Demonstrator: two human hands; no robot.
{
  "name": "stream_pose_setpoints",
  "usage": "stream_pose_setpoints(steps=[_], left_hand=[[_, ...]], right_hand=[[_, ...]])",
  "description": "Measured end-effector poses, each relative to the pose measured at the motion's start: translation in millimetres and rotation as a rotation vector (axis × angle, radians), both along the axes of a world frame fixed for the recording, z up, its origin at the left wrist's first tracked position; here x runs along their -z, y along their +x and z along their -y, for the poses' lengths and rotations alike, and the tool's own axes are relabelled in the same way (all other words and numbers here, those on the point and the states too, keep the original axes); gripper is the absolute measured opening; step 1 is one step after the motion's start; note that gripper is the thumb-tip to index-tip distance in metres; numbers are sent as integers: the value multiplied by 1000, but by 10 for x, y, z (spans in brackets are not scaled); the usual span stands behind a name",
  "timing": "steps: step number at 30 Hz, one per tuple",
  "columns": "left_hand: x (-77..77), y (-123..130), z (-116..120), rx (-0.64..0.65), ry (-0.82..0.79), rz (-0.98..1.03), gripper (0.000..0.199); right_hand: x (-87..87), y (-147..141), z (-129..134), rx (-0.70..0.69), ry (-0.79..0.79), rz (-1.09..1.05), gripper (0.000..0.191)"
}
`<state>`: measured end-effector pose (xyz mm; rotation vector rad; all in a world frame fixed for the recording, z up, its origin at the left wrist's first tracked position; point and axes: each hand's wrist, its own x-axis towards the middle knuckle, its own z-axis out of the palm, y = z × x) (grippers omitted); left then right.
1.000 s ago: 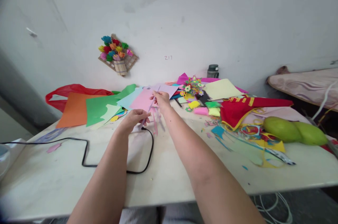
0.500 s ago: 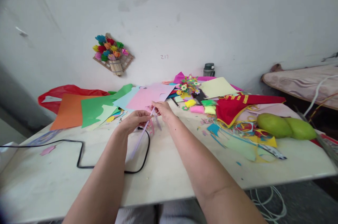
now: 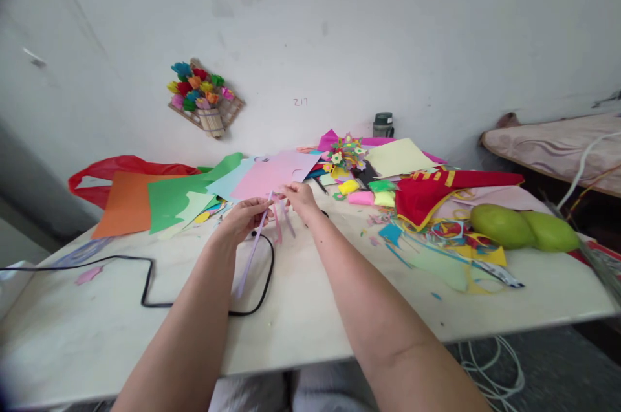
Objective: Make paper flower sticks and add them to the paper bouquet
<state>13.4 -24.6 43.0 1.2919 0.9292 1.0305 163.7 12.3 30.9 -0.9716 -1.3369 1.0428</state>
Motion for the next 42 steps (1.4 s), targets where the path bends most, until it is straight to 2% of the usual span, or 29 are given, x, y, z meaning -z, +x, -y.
stream_pose_setpoints(steps=[4,9,14,21,30,42], left_hand=[[-19,-13,5,4,15,28,24],[-46,-10,23,14,22,41,21],[-36,-24,12,42,6,75,20],[-11,-27,-15,42,-52,118,20],[-8,-9,-13,38,-45,139,16],[-17,12,-12,27,-44,138,16]], right_hand=[[39,-26,-27,20,130,118,23],[54,-43,-38,213,399,317,26],[6,-38,52,266,606,517,24],[15,-26,59,277,676,566,17],[23,-11,60,280,715,593,15],[18,8,61,271,677,674,16]])
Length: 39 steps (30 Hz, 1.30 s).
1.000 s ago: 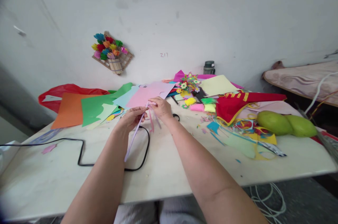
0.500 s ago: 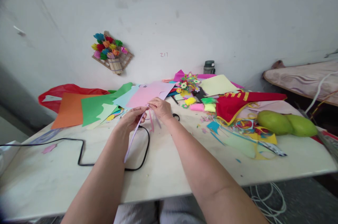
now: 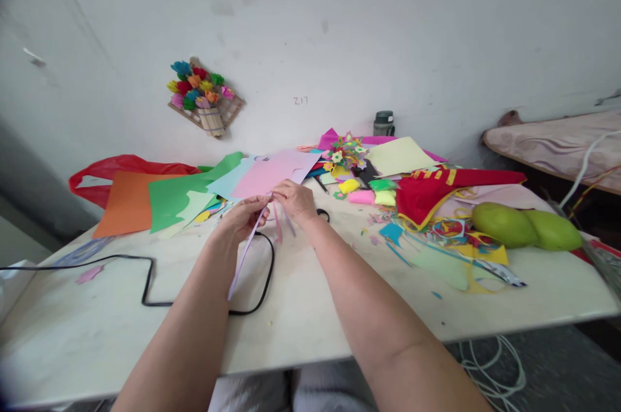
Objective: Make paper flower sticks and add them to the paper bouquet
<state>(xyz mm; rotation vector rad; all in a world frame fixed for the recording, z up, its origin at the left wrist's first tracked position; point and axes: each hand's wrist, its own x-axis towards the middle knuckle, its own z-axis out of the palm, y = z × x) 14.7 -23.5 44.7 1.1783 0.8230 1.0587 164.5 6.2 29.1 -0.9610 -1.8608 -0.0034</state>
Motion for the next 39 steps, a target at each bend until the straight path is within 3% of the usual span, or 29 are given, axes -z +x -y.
stream_pose_setpoints(steps=[13,23,29,39], left_hand=[[23,26,-14,-1,30,-46,23],[-12,85,22,-72,141,-89,27],[-9,71,12,-87,160,-97,29],[-41,64,20,-189,193,-51,40]], right_hand=[[-8,-19,17,28,-23,59,19],[-22,-54,11,34,-69,-66,19],[0,-18,-53,41,-179,-162,21],[21,322,-176,444,-300,-228,22]])
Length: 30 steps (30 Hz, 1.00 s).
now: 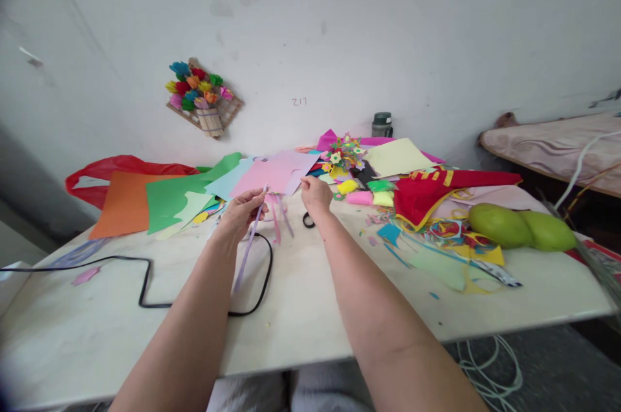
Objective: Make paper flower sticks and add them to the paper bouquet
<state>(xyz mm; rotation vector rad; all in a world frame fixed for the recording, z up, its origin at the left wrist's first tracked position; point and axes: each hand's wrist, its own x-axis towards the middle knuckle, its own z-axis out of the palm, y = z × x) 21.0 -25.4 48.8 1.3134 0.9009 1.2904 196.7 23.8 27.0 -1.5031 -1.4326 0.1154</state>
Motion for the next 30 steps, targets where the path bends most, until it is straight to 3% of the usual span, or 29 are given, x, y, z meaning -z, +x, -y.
stream_pose_setpoints(steps=[5,10,14,17,23,30], left_hand=[[-129,-141,9,-240,91,96,38],[-209,-378,10,-479,144,204,35],[-218,-493,-13,-564,151,199,32],[-236,-552,-10,-567,166,176,33],[-166,-689,68,-547,229,170,31],[-17,-764,80,-530,217,340,30]], right_hand=[[8,-207,101,-114,-11,113,22],[-4,-678,343,-460,34,338,27],[26,-1027,482,-591,-19,629,42],[72,-1219,521,-630,-56,835,42],[71,-1263,538,-598,-53,866,28],[36,-929,471,-274,-67,664,30]])
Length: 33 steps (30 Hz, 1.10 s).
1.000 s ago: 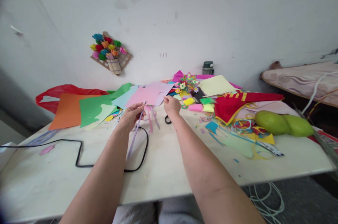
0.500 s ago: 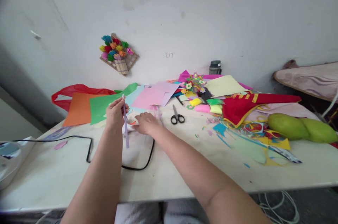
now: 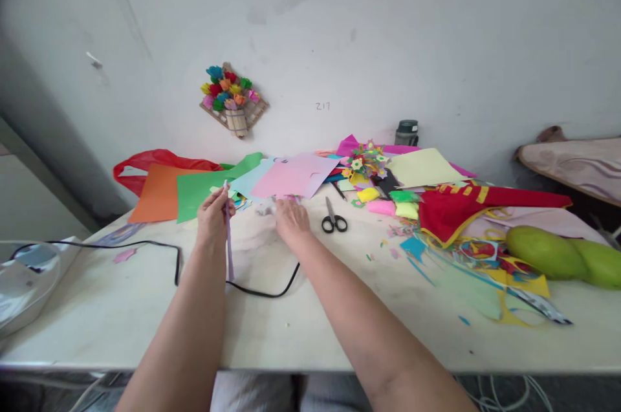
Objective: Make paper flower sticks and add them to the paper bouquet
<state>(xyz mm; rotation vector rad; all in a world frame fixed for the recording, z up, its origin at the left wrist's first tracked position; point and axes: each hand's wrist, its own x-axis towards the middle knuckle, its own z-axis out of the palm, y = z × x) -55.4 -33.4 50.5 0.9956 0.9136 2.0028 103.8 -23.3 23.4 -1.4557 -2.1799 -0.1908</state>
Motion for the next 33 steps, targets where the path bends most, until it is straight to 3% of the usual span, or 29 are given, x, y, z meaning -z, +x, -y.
stream_pose_setpoints(steps=[4,6,15,22,33], left_hand=[[92,20,-59,72,-30,-51,33],[148,43,-93,111,-46,-94,33],[235,124,-127,171,-156,-238,39],[237,125,-116,181,-177,-294,40],[260,125,-125,162,-216,-338,34]], right_hand=[[5,168,-94,171,-88,-269,32],[5,242,-135,171,-182,-419,35],[-22,377,-189,-348,-571,-1258,26],[-68,473,-202,-443,-700,-1299,31],[-51,487,-198,-453,-712,-1221,34]])
